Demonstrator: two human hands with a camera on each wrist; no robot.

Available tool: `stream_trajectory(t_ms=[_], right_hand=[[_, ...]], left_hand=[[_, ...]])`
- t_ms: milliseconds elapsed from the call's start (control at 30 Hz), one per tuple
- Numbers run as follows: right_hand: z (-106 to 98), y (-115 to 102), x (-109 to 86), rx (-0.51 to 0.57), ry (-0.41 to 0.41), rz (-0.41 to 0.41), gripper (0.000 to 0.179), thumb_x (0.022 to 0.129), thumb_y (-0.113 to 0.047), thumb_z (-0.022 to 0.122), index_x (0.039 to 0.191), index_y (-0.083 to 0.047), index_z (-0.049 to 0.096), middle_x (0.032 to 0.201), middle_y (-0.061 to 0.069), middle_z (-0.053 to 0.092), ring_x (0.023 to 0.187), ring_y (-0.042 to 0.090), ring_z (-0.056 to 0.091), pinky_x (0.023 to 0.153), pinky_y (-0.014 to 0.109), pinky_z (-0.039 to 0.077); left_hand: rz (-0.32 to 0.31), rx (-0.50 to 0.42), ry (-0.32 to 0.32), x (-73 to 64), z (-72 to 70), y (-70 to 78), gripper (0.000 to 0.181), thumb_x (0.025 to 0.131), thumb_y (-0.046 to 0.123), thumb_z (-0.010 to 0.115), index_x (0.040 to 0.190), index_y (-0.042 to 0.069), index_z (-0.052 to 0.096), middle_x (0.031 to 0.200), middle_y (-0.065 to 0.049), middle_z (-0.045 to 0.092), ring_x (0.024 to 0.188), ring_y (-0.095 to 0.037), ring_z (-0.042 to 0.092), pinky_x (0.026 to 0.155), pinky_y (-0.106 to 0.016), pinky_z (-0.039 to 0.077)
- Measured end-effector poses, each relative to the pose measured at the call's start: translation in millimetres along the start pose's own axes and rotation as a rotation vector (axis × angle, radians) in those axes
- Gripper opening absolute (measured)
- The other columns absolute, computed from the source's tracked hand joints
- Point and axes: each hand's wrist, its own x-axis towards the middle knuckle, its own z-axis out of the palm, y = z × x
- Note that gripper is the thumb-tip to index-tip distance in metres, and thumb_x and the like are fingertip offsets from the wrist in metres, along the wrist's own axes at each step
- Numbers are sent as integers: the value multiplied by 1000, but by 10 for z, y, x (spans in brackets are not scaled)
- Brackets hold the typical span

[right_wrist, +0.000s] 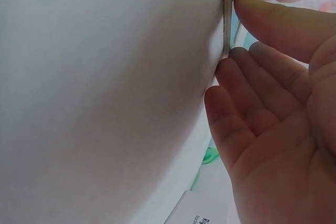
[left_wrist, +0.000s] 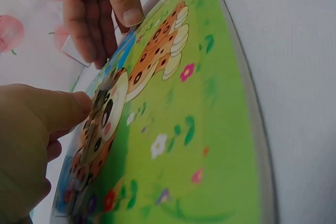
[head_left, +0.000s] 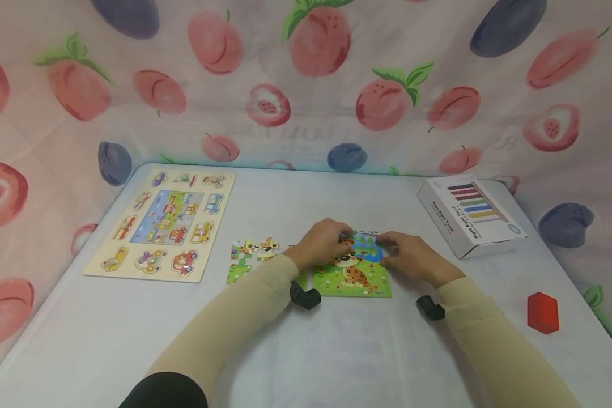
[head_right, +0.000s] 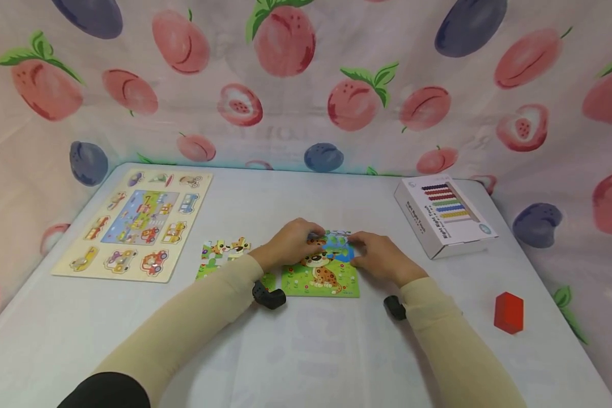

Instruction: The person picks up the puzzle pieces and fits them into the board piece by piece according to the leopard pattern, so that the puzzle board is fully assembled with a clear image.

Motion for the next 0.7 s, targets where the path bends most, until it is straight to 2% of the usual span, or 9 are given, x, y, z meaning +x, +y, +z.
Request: stream_trajectory(t_ms=[333,700], right_hand=[[-2,-7,2,10,2,2,57,93,-14,69,146,-4,49,149,18,48,139,42,39,110,59,31],[9,-9,-2,19,16,-12,57,92,-14,71,144,-3,50,147,18,50,137,41,40,110,58,32]], left_hand=[[11,8,39,53,98,62,36,98,25,66,130,9,66,122,-3,68,117,-22,57,102,-35,43],[-9,31,60,101,153,115,39,97,26,65,132,9,65,122,-4,68,116,-22,57,100,-37,44]])
